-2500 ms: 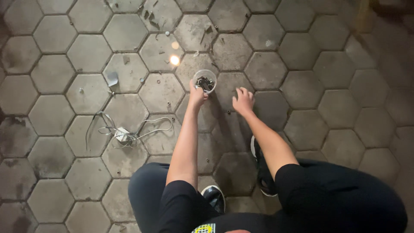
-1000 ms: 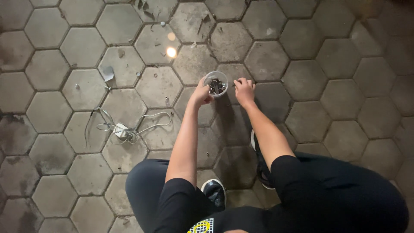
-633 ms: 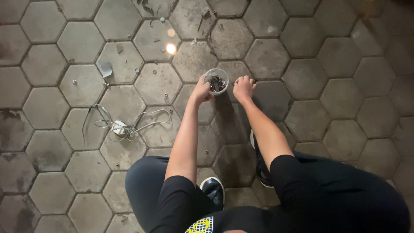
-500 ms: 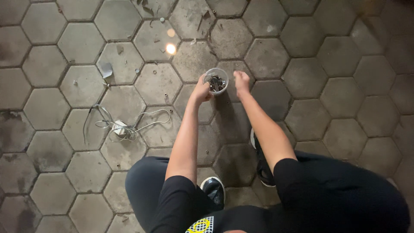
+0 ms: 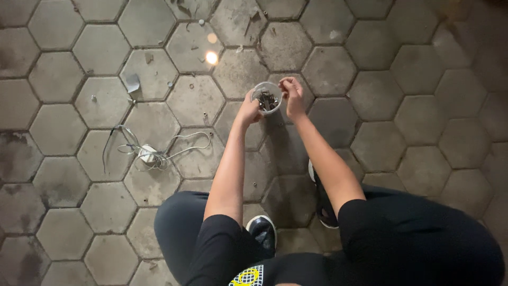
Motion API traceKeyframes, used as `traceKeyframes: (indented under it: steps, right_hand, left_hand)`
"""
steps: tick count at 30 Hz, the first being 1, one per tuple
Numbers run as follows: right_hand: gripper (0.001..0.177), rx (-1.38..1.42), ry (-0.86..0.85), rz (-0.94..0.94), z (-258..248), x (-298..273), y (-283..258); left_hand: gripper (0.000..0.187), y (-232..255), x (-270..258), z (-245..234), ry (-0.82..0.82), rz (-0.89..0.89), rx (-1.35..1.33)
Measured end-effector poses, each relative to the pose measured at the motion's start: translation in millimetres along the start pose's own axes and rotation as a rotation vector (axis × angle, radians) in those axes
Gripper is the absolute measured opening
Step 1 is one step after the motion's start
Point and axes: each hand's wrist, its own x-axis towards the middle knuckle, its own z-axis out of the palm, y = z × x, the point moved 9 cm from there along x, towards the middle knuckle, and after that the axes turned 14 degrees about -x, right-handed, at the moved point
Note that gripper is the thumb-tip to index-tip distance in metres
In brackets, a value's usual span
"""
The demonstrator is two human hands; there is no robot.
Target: The person sorts metal hardware into a plastic cup.
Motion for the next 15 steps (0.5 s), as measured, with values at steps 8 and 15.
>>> traceKeyframes:
  steps: [8,15]
  right_hand:
    - [0.015,0.234,0.188,0.190,-2,34,42]
    - [0.016,-0.387,0.187,0.051,64,32,115]
  left_hand:
    - [0.065,27,-28,-19,0.151,0.073,-0.156]
    - [0.063,38,-43,-147,0.474,0.291,-0.458]
